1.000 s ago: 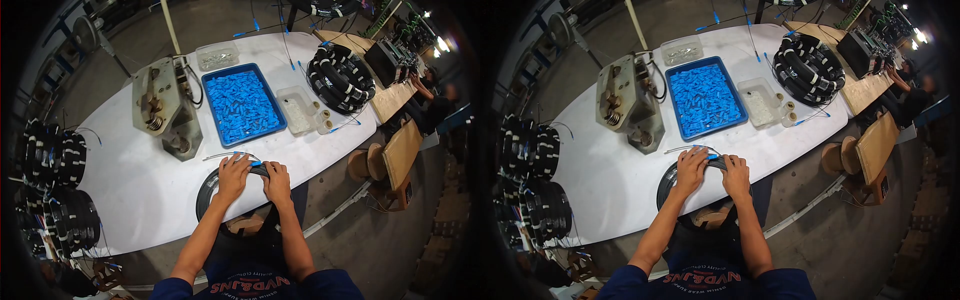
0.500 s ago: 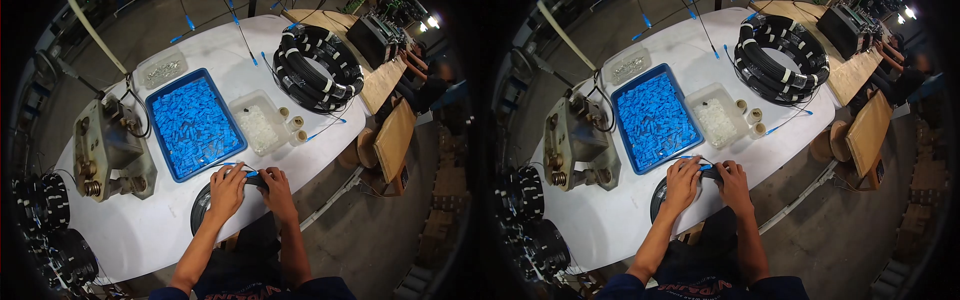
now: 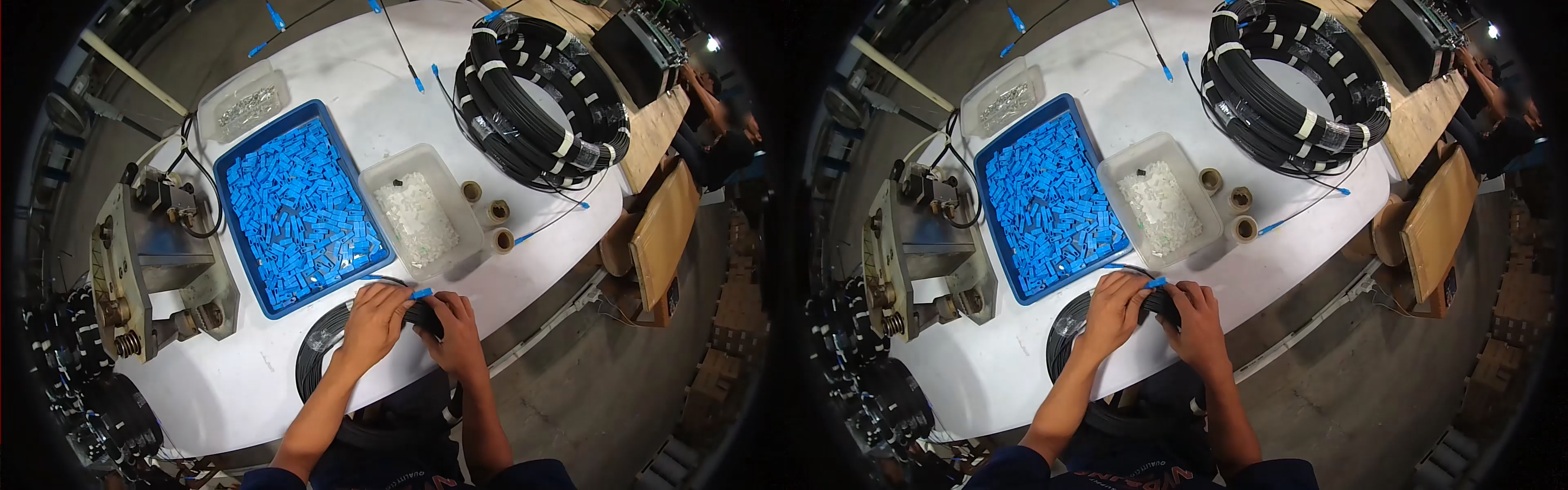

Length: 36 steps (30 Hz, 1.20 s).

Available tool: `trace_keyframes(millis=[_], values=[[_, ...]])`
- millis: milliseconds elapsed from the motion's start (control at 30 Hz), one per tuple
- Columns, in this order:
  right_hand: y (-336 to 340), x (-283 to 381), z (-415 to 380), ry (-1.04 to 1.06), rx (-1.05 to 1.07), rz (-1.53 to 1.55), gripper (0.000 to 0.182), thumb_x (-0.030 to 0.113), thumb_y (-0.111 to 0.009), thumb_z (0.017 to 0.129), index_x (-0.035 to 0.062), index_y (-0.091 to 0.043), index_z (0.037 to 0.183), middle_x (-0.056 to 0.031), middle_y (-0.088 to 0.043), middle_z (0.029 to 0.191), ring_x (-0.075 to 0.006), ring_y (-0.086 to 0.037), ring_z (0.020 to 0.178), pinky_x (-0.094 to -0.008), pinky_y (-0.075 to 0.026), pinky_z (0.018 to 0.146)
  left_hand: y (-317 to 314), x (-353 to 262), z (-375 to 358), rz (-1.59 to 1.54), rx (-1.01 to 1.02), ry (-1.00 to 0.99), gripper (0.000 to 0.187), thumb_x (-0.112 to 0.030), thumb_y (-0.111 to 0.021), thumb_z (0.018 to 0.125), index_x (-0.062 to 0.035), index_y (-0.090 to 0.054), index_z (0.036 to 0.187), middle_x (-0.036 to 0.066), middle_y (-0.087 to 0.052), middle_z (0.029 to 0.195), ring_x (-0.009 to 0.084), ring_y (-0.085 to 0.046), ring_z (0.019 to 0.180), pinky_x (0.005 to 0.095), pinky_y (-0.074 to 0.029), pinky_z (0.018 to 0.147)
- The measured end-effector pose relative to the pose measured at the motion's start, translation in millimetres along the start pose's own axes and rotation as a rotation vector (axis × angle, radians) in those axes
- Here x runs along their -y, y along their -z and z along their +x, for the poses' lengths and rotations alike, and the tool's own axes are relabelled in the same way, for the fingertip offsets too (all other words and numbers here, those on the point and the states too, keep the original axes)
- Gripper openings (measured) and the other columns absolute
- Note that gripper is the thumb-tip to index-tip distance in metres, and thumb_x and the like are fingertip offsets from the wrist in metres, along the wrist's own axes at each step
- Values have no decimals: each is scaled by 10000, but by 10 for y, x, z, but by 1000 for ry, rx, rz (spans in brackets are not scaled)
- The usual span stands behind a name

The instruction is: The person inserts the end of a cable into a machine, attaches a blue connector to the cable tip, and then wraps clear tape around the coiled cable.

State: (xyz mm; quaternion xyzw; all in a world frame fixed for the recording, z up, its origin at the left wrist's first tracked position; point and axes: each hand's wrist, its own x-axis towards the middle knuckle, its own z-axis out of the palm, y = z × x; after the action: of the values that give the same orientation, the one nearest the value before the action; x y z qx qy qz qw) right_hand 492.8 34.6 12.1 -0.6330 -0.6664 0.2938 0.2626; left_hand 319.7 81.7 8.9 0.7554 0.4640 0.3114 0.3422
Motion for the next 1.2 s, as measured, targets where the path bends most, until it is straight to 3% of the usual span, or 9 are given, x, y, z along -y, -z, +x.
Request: trace_keyframes(millis=[67,133,267,433,533,833,933,1033,1200], values=[[19,-7,14,8,20,8,534,146,-805,743,33,-615,1230,-141,-576,1183,-359,-526,1088,-444,-438,959,12,8,10,13,-35,32,158,-79,-634,922,0,-681,1051,130,-697,999,306,-632,978,403,-477,874],[55,12,9,14,42,14,555,168,-795,763,39,-596,1265,-135,-570,1206,-348,-516,1104,-445,-426,966,77,-10,1,-300,-54,192,162,-86,-616,957,19,-677,1064,132,-695,990,301,-642,953,377,-500,841],[134,-29,50,79,54,-45,560,260,-804,790,31,-608,1262,-139,-574,1222,-342,-516,1132,-441,-421,986,162,62,52,-298,13,87,186,-101,-594,989,30,-668,1098,138,-695,993,293,-657,922,348,-514,818],[242,-74,122,38,69,53,589,320,-830,785,11,-631,1245,-176,-592,1196,-358,-551,1120,-427,-466,964,167,-21,71,-358,-7,230,193,-111,-585,1001,29,-678,1097,130,-717,1012,221,-681,915,313,-515,832],[307,-86,179,30,84,117,583,339,-798,815,-3,-617,1250,-173,-595,1194,-358,-557,1093,-441,-479,918,149,-24,58,-352,-17,257,191,-96,-592,993,8,-677,1129,142,-705,993,271,-683,891,330,-520,800],[655,219,315,-67,114,182,218,69,-750,830,11,-647,1013,-117,-651,950,-325,-627,886,-405,-512,778,127,12,43,-306,-20,233,181,-105,-609,991,33,-682,1082,136,-723,961,223,-698,889,308,-526,805],[677,295,568,155,-104,28,195,-18,-705,798,32,-658,980,-100,-627,885,-319,-612,826,-406,-511,730,113,11,55,-296,-53,236,150,-66,-655,943,10,-692,1067,148,-701,905,293,-670,810,339,-518,730],[673,240,886,303,-118,-193,207,-35,-671,778,40,-657,970,-92,-618,875,-314,-603,807,-417,-513,742,129,29,59,-287,-40,227,125,-30,-687,904,19,-696,1019,152,-680,870,293,-649,767,333,-506,700],[571,175,1291,204,209,-409,175,-45,-580,796,14,-685,924,-161,-665,868,-383,-635,866,-435,-522,798,181,23,67,-264,6,246,123,-7,-712,873,27,-696,990,149,-665,847,290,-630,737,323,-499,681]])
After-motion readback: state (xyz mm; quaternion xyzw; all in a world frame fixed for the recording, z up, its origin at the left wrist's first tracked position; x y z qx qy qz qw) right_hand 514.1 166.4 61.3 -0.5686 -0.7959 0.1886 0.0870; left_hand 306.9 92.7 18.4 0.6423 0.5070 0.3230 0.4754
